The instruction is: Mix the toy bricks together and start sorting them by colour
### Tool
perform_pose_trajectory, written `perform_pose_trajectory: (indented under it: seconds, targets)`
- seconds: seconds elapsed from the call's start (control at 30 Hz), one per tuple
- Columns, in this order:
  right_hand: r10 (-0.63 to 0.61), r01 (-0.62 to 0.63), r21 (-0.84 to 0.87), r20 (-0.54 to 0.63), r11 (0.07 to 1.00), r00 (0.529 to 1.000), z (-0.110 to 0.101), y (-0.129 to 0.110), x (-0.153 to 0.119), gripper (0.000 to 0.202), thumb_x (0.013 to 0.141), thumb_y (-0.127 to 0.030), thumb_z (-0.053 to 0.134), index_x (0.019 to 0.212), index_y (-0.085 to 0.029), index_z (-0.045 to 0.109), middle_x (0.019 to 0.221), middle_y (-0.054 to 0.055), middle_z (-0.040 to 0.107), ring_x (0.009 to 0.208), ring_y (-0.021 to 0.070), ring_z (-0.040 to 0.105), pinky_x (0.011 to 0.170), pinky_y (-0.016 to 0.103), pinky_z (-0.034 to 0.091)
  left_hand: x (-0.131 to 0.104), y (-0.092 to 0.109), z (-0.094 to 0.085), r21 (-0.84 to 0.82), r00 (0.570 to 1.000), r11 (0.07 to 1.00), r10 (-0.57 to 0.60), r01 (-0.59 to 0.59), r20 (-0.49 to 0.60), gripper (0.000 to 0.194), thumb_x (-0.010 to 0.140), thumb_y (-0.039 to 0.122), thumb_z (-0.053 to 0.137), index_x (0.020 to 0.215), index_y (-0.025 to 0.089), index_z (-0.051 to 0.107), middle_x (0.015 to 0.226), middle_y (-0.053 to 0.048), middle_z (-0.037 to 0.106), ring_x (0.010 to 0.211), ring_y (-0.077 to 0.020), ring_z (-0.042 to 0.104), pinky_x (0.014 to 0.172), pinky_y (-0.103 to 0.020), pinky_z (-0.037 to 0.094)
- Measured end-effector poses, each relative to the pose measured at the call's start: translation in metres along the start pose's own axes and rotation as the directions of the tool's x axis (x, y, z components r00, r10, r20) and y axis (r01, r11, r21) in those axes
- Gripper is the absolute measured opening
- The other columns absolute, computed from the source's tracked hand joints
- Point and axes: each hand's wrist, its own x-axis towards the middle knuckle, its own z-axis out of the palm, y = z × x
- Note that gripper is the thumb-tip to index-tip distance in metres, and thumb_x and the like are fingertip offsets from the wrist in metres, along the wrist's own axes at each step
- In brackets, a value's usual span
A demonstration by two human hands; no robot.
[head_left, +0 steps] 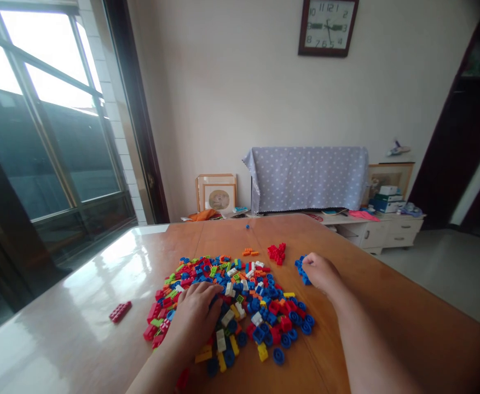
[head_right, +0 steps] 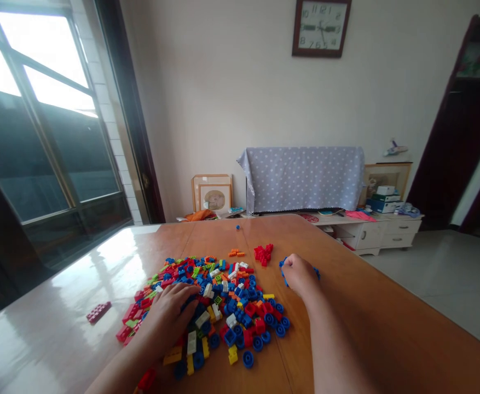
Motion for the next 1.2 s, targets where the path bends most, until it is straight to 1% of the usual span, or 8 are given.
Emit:
perform_pose_trajectory:
  seconds: [0.1, 0.2, 0.37, 0.5, 0.6, 0.77, 0.97, 1.2]
  targets:
    - [-0.125, 0.12, 0.104, 0.046, 0.987, 0.991, 0.004, -0.017, -0.011, 0.014, 0.081, -0.027, 0.053, 0.089, -0.023, 0.065, 0.071, -0.001, 0.07, 0.062, 0.0145, 0.06, 0.054, 0.023, 0.036, -0.001, -0.001, -0.001, 0.0, 1.0, 1.0, -0.021, 0.021, -0.015, 0.028, 0.099, 0.036, 0.047, 0.119, 0.033, 0.067, 0.117, -0.003, 0.068, 0.11, -0.0264, 0.059, 0.094, -0.043, 0.043]
    - [-0.282, 0.267, 0.148, 0.092, 0.952, 0.955, 0.007, -0.036, -0.026, 0.016, 0.082, -0.027, 0.053, 0.09, -0.023, 0.065, 0.077, 0.0, 0.071, 0.068, 0.0154, 0.061, 0.058, 0.023, 0.039, -0.002, 0.002, -0.003, 0.001, 1.0, 1.0, -0.017, 0.017, -0.018, 0.029, 0.098, 0.035, 0.048, 0.121, 0.033, 0.066, 0.12, -0.004, 0.068, 0.112, -0.0275, 0.058, 0.095, -0.045, 0.043]
    - [-0.444, 0.413, 0.2, 0.151, 0.889, 0.883, 0.015, -0.065, -0.054, 0.019, 0.084, -0.027, 0.05, 0.093, -0.022, 0.067, 0.074, -0.001, 0.068, 0.069, 0.0163, 0.06, 0.062, 0.024, 0.041, -0.004, 0.01, -0.003, -0.024, 0.995, 0.996, 0.091, -0.09, 0.037, 0.034, 0.098, 0.034, 0.049, 0.127, 0.038, 0.065, 0.134, -0.002, 0.063, 0.128, -0.0299, 0.049, 0.106, -0.051, 0.038]
    - [-0.5, 0.465, 0.207, 0.178, 0.861, 0.847, 0.022, -0.082, -0.071, 0.018, 0.084, -0.026, 0.053, 0.092, -0.022, 0.068, 0.08, 0.0, 0.07, 0.075, 0.0176, 0.062, 0.067, 0.025, 0.042, -0.004, 0.01, 0.001, -0.018, 0.992, 0.994, 0.105, -0.104, 0.069, 0.033, 0.096, 0.036, 0.053, 0.126, 0.041, 0.067, 0.137, -0.001, 0.063, 0.136, -0.0355, 0.042, 0.112, -0.062, 0.026]
    - [-0.531, 0.496, 0.201, 0.193, 0.845, 0.825, 0.023, -0.09, -0.078, 0.018, 0.084, -0.025, 0.053, 0.091, -0.022, 0.069, 0.086, 0.001, 0.071, 0.081, 0.0185, 0.063, 0.071, 0.026, 0.043, -0.004, 0.01, 0.002, -0.032, 0.992, 0.995, 0.1, -0.097, 0.083, 0.033, 0.097, 0.035, 0.052, 0.126, 0.041, 0.066, 0.132, 0.0, 0.067, 0.135, -0.0348, 0.044, 0.114, -0.064, 0.02]
    - [-0.544, 0.51, 0.196, 0.212, 0.837, 0.812, 0.023, -0.097, -0.084, 0.018, 0.086, -0.023, 0.051, 0.089, -0.022, 0.069, 0.086, 0.001, 0.071, 0.082, 0.0184, 0.063, 0.07, 0.025, 0.042, -0.003, 0.013, -0.003, -0.034, 0.997, 0.997, 0.071, -0.069, 0.036, 0.03, 0.095, 0.032, 0.053, 0.121, 0.035, 0.068, 0.117, -0.003, 0.07, 0.119, -0.0287, 0.054, 0.112, -0.054, 0.028]
    - [-0.587, 0.55, 0.21, 0.212, 0.808, 0.782, 0.032, -0.102, -0.093, 0.016, 0.087, -0.023, 0.053, 0.088, -0.022, 0.069, 0.085, 0.001, 0.069, 0.08, 0.0172, 0.062, 0.071, 0.024, 0.043, -0.003, 0.019, -0.011, -0.046, 0.998, 0.998, 0.045, -0.043, 0.052, 0.027, 0.094, 0.034, 0.055, 0.117, 0.03, 0.069, 0.11, -0.005, 0.07, 0.108, -0.0274, 0.057, 0.108, -0.05, 0.032]
    - [-0.603, 0.567, 0.209, 0.228, 0.797, 0.764, 0.034, -0.109, -0.099, 0.015, 0.088, -0.024, 0.053, 0.086, -0.022, 0.067, 0.085, 0.001, 0.069, 0.082, 0.0171, 0.062, 0.068, 0.023, 0.041, -0.002, 0.017, -0.006, -0.03, 0.995, 0.997, 0.08, -0.078, 0.052, 0.031, 0.094, 0.032, 0.055, 0.122, 0.037, 0.067, 0.112, -0.003, 0.069, 0.111, -0.0275, 0.056, 0.108, -0.051, 0.03]
